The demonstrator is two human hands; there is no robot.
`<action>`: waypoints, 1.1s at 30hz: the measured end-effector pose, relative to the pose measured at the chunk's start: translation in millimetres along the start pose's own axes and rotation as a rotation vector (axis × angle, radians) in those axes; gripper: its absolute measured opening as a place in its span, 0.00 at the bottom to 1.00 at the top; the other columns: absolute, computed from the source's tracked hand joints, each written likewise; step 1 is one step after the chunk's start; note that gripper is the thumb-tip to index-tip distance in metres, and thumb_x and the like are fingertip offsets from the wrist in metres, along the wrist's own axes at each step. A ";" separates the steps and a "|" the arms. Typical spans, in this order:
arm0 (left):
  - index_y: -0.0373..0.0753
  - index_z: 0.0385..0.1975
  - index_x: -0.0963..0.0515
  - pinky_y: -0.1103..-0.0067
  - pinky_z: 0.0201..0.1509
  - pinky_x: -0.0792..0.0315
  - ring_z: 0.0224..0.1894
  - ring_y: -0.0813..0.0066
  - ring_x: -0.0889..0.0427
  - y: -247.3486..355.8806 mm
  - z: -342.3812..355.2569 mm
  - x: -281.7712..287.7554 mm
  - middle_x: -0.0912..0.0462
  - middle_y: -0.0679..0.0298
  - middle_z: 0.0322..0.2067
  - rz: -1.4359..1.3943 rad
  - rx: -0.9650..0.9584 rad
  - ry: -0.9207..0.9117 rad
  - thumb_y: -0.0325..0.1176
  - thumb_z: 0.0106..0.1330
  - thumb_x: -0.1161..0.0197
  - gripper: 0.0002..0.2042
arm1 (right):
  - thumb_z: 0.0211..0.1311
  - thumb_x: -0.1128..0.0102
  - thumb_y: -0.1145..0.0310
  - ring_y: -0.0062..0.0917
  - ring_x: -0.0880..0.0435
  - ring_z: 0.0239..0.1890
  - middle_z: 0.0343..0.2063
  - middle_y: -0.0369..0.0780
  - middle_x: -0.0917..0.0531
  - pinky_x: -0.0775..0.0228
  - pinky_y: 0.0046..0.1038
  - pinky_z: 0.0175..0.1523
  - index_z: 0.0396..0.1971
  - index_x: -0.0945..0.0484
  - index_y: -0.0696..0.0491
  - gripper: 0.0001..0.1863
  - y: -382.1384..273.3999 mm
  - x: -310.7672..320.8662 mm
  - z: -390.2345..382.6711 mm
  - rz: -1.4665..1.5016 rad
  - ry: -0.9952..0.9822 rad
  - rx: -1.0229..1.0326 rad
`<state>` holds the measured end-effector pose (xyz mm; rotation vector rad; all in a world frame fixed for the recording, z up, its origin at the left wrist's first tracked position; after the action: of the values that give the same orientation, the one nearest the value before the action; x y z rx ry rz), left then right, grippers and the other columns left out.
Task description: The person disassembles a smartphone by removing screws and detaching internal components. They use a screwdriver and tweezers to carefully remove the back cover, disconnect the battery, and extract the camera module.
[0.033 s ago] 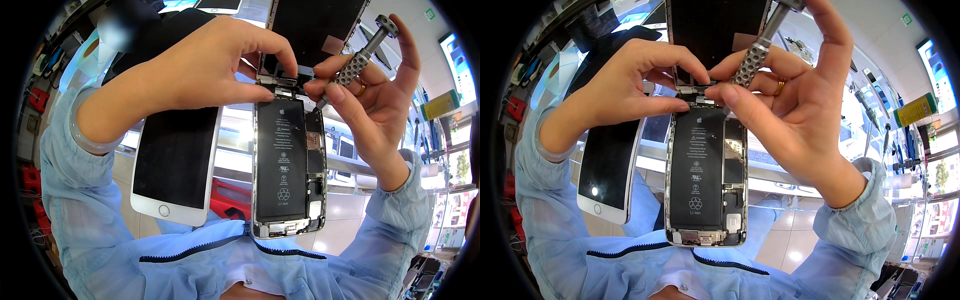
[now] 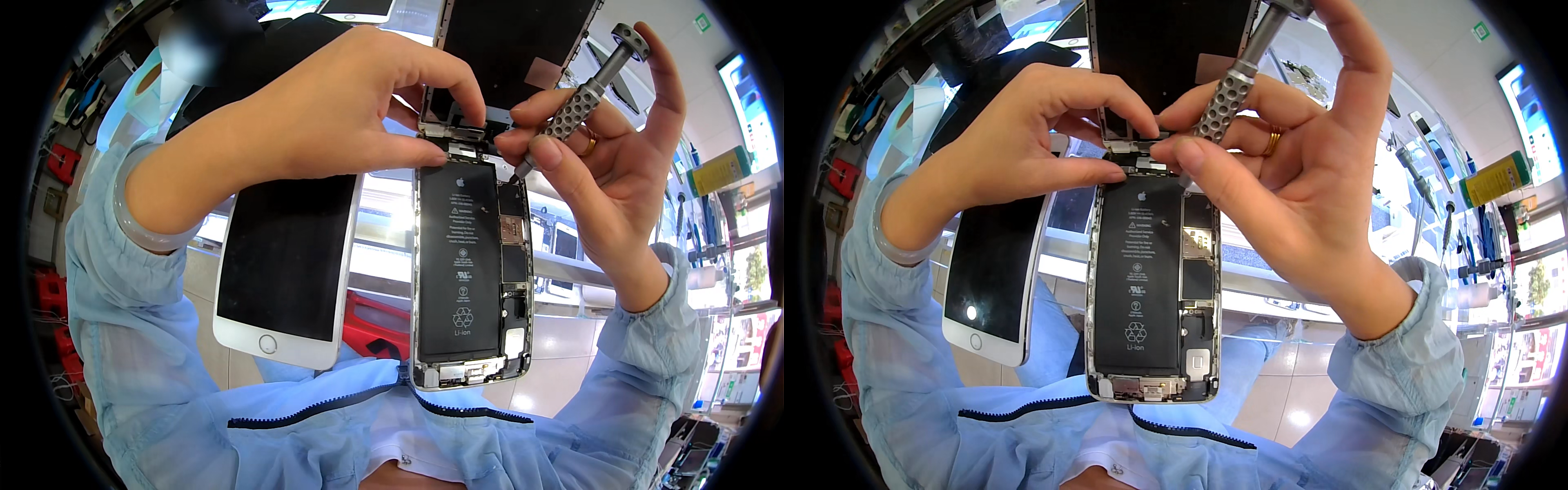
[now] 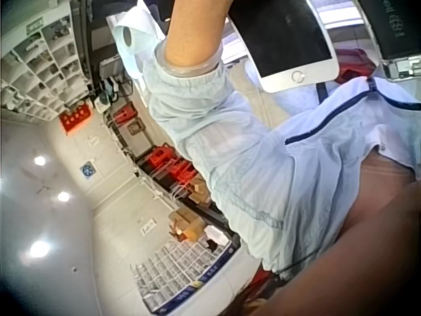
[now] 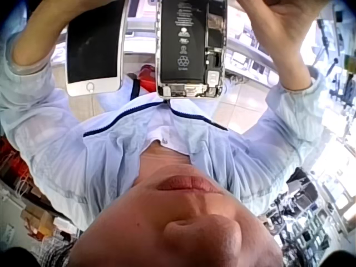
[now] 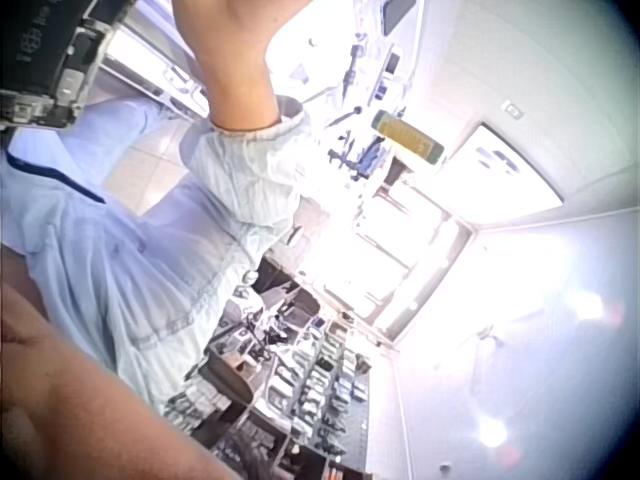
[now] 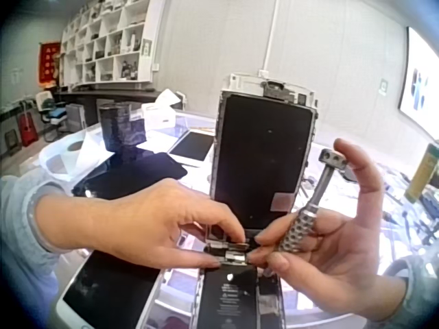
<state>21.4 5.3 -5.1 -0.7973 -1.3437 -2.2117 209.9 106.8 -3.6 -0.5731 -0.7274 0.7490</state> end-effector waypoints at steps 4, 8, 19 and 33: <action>0.36 0.40 0.22 0.78 0.48 0.22 0.41 0.75 0.20 0.3 0.3 0.0 0.20 0.63 0.37 0.021 -0.009 -0.001 0.20 0.51 0.34 0.15 | 0.61 0.46 0.80 0.33 0.15 0.39 0.39 0.51 0.21 0.19 0.33 0.45 0.67 0.69 0.46 0.45 0.8 -0.1 -1.0 0.000 -0.004 0.013; 0.36 0.40 0.22 0.77 0.48 0.22 0.41 0.75 0.20 -0.4 0.4 0.4 0.20 0.63 0.38 0.023 -0.012 -0.005 0.20 0.51 0.34 0.15 | 0.61 0.46 0.79 0.33 0.15 0.39 0.40 0.52 0.22 0.19 0.33 0.45 0.67 0.69 0.46 0.45 0.8 0.2 0.0 -0.005 0.002 0.024; 0.36 0.41 0.22 0.77 0.49 0.22 0.42 0.74 0.20 -1.4 0.0 1.0 0.20 0.62 0.38 0.027 -0.001 -0.013 0.20 0.51 0.34 0.15 | 0.62 0.45 0.78 0.34 0.15 0.38 0.39 0.52 0.21 0.18 0.34 0.44 0.66 0.68 0.48 0.44 -3.0 10.1 1.0 -0.100 0.027 0.042; 0.35 0.41 0.22 0.77 0.49 0.22 0.42 0.73 0.20 -1.1 0.1 0.2 0.20 0.61 0.39 0.010 -0.026 -0.011 0.20 0.52 0.34 0.15 | 0.60 0.46 0.81 0.32 0.15 0.38 0.38 0.51 0.19 0.19 0.33 0.45 0.66 0.64 0.47 0.43 1.9 20.8 0.7 -0.245 0.038 0.062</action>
<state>20.5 5.9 -5.7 -0.8245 -1.3157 -2.2238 219.3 124.1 3.4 -0.4311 -0.7218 0.5304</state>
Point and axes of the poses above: each hand's wrist, its own z-axis towards the middle knuckle, its own x-axis out of the back of the hand, y = z × x, the point moved 2 cm from there along z, towards the middle knuckle
